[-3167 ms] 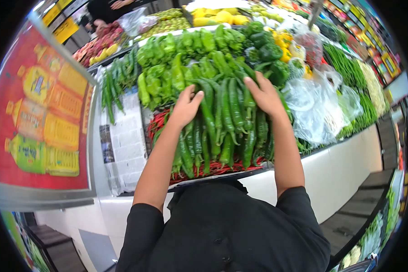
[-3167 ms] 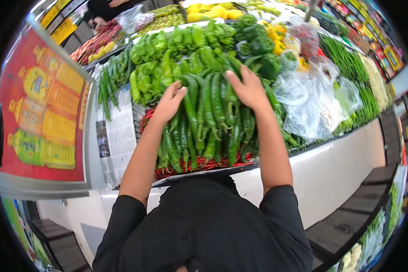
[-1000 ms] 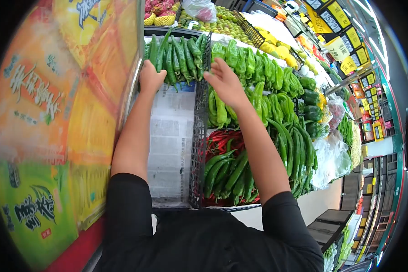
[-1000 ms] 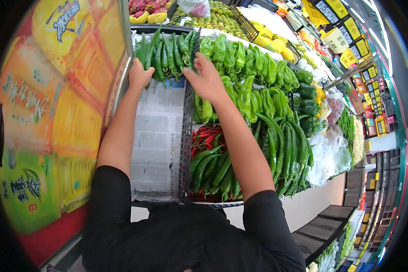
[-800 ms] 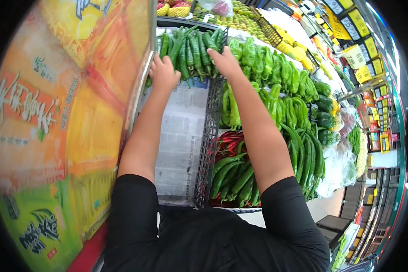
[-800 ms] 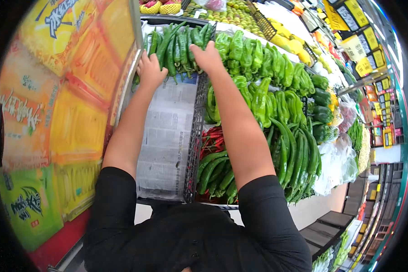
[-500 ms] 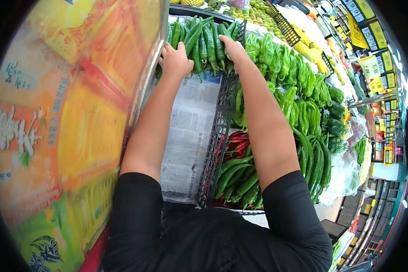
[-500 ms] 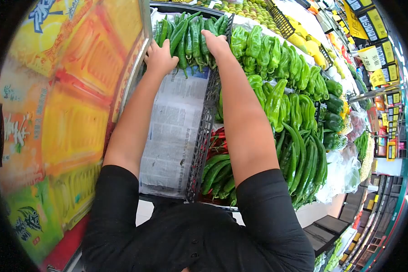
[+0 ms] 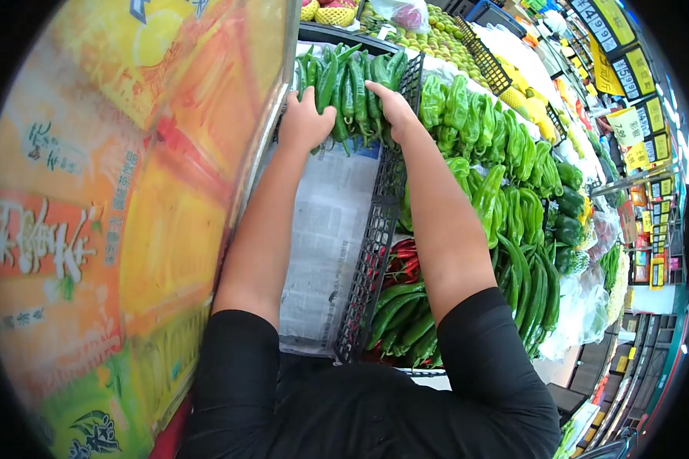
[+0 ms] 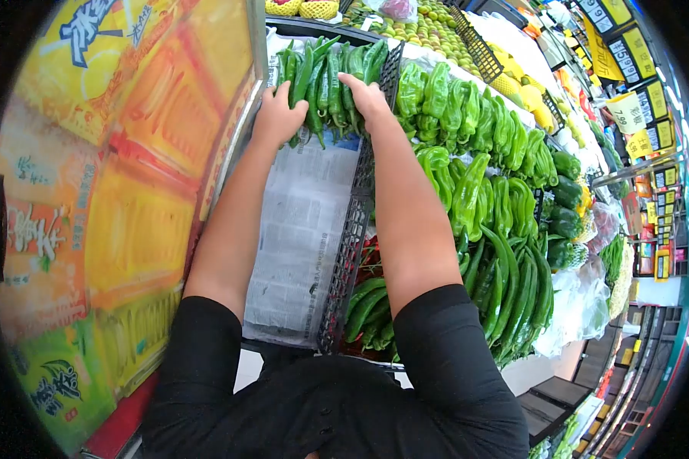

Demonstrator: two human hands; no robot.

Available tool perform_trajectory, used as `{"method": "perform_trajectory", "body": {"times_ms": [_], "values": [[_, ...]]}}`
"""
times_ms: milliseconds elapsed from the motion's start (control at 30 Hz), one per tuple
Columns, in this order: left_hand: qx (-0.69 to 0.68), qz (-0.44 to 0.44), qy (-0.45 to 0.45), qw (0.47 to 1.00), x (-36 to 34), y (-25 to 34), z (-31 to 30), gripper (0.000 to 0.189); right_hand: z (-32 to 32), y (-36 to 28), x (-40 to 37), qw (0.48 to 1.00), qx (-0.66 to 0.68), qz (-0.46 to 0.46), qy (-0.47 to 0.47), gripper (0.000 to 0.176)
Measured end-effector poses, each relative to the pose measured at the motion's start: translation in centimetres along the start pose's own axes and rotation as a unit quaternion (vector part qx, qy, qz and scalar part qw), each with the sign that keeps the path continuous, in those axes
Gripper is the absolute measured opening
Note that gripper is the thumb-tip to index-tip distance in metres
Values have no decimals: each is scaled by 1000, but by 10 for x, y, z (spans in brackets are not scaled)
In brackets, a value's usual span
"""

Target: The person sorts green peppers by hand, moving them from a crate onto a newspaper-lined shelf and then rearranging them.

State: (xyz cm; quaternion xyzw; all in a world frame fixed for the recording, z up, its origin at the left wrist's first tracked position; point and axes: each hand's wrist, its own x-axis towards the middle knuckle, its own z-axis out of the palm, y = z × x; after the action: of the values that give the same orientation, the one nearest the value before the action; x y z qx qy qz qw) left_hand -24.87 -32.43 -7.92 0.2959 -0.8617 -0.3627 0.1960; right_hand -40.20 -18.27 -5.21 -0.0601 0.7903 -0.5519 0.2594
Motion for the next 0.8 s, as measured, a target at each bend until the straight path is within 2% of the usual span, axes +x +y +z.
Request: {"method": "perform_trajectory", "body": {"times_ms": [100, 200, 233, 267, 300, 333, 433, 533, 633, 733, 800], "values": [[-29, -42, -30, 998, 7, 11, -3, 86, 11, -14, -23, 981, -138, -57, 124, 84], [-29, -57, -53, 997, 22, 13, -3, 100, -2, -18, -23, 1000, 22, -1, -9, 100], [-44, -54, -63, 996, 31, 10, -2, 103, -3, -26, -30, 999, 41, 3, -26, 122], [-61, -50, -70, 994, 39, 8, -1, 106, -5, -34, -40, 998, 42, 42, 15, 122], [-92, -41, -61, 993, 44, 7, -1, 117, -6, -33, -34, 998, 47, 48, 17, 120], [-108, -36, -61, 992, 55, -1, 8, 120, -8, -30, -22, 997, 53, 53, 20, 118], [-146, -33, -68, 986, 72, -6, 14, 129, -17, -25, 6, 995, 36, 76, -53, 114], [-166, -43, -75, 982, 71, -6, 12, 126, -20, -24, 17, 995, 15, 74, -64, 108], [-197, -38, -85, 976, 81, -19, 26, 97, -24, -41, -6, 991, 18, 76, -112, 101], [-264, -82, -133, 952, 70, -10, 10, 85, -26, -35, 1, 987, 18, 93, -131, 96], [-366, -119, -164, 908, 66, -12, 13, 80, -24, -32, -3, 985, 17, 105, -133, 95]]}}
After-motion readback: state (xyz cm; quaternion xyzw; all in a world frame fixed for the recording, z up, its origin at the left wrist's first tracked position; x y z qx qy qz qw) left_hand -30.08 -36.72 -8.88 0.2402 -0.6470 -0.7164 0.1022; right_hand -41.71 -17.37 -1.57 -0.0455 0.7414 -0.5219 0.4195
